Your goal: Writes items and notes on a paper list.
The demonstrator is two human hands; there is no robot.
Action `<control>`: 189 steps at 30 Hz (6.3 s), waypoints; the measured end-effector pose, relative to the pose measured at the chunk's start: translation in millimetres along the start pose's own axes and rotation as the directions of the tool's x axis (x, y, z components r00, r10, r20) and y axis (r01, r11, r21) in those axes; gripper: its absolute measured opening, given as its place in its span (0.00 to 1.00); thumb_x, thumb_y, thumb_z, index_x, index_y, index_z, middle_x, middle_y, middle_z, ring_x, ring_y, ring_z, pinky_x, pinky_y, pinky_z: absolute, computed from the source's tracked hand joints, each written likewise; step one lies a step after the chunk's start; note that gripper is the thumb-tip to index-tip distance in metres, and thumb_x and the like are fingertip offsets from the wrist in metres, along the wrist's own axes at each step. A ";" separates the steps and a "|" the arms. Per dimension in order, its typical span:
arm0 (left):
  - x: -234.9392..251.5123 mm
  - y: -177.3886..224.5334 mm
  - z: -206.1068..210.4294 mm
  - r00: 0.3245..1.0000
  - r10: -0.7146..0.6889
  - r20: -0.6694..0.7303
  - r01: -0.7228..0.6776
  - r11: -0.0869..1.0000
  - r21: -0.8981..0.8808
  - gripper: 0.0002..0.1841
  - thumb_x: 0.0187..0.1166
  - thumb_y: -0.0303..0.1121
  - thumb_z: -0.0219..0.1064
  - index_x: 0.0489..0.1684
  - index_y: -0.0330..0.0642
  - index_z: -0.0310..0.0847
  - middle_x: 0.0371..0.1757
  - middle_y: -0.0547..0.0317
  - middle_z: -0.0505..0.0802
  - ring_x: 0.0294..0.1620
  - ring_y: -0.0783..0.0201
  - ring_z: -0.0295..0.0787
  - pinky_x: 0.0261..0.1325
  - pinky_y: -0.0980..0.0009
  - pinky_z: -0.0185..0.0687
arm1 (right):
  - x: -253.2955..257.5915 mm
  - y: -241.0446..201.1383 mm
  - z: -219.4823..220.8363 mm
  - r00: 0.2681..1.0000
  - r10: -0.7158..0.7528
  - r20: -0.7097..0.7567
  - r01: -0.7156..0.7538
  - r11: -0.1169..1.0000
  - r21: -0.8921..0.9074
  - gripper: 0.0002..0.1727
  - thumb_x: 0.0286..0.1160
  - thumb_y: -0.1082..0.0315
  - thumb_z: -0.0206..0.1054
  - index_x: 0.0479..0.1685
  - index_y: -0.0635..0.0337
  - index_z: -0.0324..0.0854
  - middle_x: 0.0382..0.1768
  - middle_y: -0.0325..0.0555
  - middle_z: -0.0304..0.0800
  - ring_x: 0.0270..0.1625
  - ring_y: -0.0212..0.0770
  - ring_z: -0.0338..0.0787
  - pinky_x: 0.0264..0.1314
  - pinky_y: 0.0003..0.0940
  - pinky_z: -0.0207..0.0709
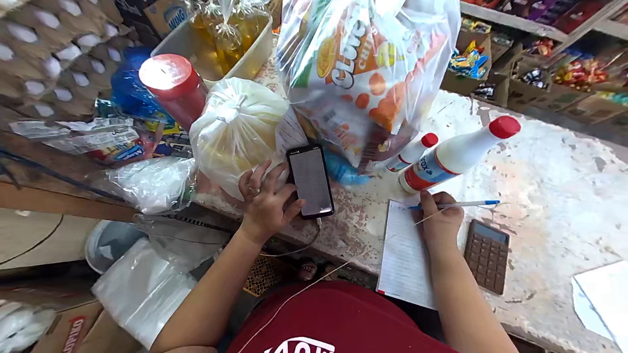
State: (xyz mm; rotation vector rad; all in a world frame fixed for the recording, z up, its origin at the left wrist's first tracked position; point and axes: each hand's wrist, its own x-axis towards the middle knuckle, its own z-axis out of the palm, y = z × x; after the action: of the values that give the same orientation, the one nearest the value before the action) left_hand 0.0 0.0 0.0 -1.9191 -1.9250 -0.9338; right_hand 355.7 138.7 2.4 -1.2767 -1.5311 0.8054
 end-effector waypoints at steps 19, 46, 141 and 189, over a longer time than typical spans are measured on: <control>4.3 14.3 2.8 0.984 -0.011 0.177 -0.015 0.990 0.143 0.33 0.77 0.74 0.47 0.79 0.78 0.77 0.92 0.52 0.65 0.95 0.39 0.47 0.83 0.22 0.28 | -0.7 -4.7 3.1 0.999 0.027 -0.028 -0.026 0.999 0.037 0.16 0.79 0.67 0.69 0.22 0.47 0.72 0.14 0.22 0.74 0.16 0.19 0.74 0.21 0.17 0.72; 1.1 49.7 16.9 0.982 -0.172 0.079 0.156 0.972 0.176 0.37 0.79 0.71 0.51 0.79 0.59 0.77 0.84 0.39 0.74 0.90 0.30 0.54 0.80 0.17 0.30 | 0.0 -2.9 1.5 1.000 0.016 -0.009 -0.016 0.999 0.028 0.15 0.79 0.68 0.68 0.22 0.47 0.72 0.14 0.22 0.74 0.15 0.19 0.74 0.21 0.18 0.72; 10.2 26.8 6.6 0.976 -0.214 0.047 0.203 0.963 0.176 0.29 0.77 0.57 0.60 0.75 0.55 0.80 0.88 0.38 0.68 0.91 0.32 0.52 0.81 0.20 0.29 | -0.7 -5.6 4.4 0.999 0.030 -0.038 -0.028 0.999 0.044 0.16 0.77 0.70 0.69 0.21 0.48 0.72 0.14 0.23 0.75 0.16 0.20 0.76 0.22 0.18 0.73; -2.4 109.2 38.5 0.932 0.341 0.121 -0.274 0.885 -0.377 0.09 0.80 0.30 0.65 0.40 0.43 0.93 0.55 0.53 0.96 0.65 0.50 0.90 0.66 0.51 0.85 | -1.3 -4.7 3.5 0.999 0.023 -0.040 -0.020 0.996 0.086 0.15 0.78 0.70 0.68 0.22 0.48 0.73 0.15 0.23 0.77 0.16 0.21 0.78 0.23 0.19 0.76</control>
State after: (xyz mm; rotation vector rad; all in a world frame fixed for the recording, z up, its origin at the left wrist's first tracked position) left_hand 115.1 12.2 -3.2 -2.5101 -1.5412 -1.0945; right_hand 350.9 136.7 5.2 -1.2409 -1.4375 0.8448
